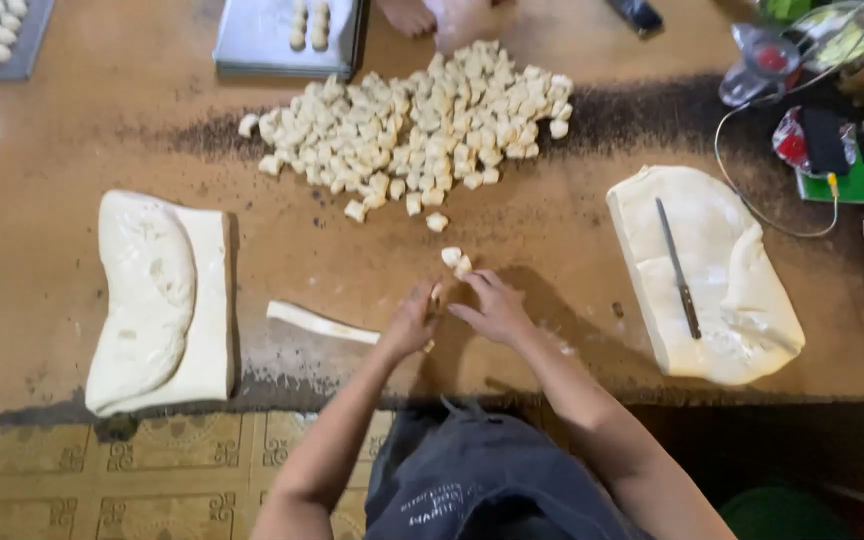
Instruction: The person cuts a large sheet of dough into strips using a knife and then tears the strips into small pieces by hand. The pieces are accumulated in a pile on the table while another person arranges dough balls on trays in the background.
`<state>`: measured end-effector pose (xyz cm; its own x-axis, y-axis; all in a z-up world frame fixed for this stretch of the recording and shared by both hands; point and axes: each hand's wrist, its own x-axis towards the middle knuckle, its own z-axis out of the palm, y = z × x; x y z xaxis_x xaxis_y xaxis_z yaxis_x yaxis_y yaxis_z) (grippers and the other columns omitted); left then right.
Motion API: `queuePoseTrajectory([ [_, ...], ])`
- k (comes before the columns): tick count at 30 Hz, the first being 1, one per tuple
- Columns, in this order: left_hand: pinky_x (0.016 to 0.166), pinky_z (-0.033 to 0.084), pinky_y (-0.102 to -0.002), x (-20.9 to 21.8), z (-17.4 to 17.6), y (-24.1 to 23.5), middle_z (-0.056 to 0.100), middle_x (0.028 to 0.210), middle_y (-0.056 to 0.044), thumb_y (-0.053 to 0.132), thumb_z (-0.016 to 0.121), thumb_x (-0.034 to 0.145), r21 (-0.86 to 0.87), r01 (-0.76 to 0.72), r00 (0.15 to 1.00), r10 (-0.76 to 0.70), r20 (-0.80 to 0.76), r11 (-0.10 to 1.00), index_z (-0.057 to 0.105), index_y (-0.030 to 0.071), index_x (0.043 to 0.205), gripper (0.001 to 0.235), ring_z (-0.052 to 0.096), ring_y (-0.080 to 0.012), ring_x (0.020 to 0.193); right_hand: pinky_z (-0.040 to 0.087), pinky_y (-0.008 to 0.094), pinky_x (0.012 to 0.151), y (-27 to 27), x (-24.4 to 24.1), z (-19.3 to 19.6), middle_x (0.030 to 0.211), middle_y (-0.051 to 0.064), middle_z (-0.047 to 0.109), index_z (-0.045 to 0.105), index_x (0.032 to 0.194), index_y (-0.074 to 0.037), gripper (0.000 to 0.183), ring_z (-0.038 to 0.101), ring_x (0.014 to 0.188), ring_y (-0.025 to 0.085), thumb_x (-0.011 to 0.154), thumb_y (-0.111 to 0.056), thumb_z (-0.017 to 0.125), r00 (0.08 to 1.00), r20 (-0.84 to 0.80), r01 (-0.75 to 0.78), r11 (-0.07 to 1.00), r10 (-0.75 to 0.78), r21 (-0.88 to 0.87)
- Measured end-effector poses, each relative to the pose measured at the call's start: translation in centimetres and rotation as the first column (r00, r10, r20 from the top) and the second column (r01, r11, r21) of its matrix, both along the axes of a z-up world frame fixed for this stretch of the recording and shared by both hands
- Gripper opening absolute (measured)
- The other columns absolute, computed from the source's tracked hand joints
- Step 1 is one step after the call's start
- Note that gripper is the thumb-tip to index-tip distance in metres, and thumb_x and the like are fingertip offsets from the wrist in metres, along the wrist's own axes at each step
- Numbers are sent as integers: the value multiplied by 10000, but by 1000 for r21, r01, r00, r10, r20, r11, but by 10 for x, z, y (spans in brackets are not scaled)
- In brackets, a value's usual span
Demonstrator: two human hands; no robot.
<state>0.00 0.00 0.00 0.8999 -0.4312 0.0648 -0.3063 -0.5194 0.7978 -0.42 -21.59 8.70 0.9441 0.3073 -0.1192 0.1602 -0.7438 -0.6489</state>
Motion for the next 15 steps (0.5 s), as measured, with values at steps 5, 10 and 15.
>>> queuePoseTrajectory([
  [5, 1096, 387, -639, -20, 81, -20, 555, 1297, -276, -6, 648, 794, -81, -66, 997, 61, -54, 995, 409, 86, 1502, 753, 528, -484, 1267, 566, 448, 718, 31, -12, 12, 874, 137, 648, 632, 930, -161, 164, 698, 870, 380, 868, -270, 737, 959, 268, -159, 961, 96, 227],
  [10, 980, 513, -483, -7, -17, -37, 747, 880, -179, 176, 614, 866, -166, -299, 953, 287, -93, 940, 743, 75, 967, 192, 712, -365, 1002, 559, 454, 684, 21, 15, -31, 844, 112, 643, 564, 985, -224, 227, 703, 812, 349, 900, -404, 672, 955, 276, 40, 969, -109, 244],
  [15, 841, 594, -374, -51, 120, -52, 792, 924, -108, 199, 704, 909, -129, -111, 991, 100, -84, 985, 787, 152, 962, 109, 762, -294, 925, 539, 536, 972, 1, 24, 7, 1155, 218, 706, 588, 1129, -113, 480, 672, 1148, 405, 916, -543, 587, 969, -236, 10, 969, -70, -247],
])
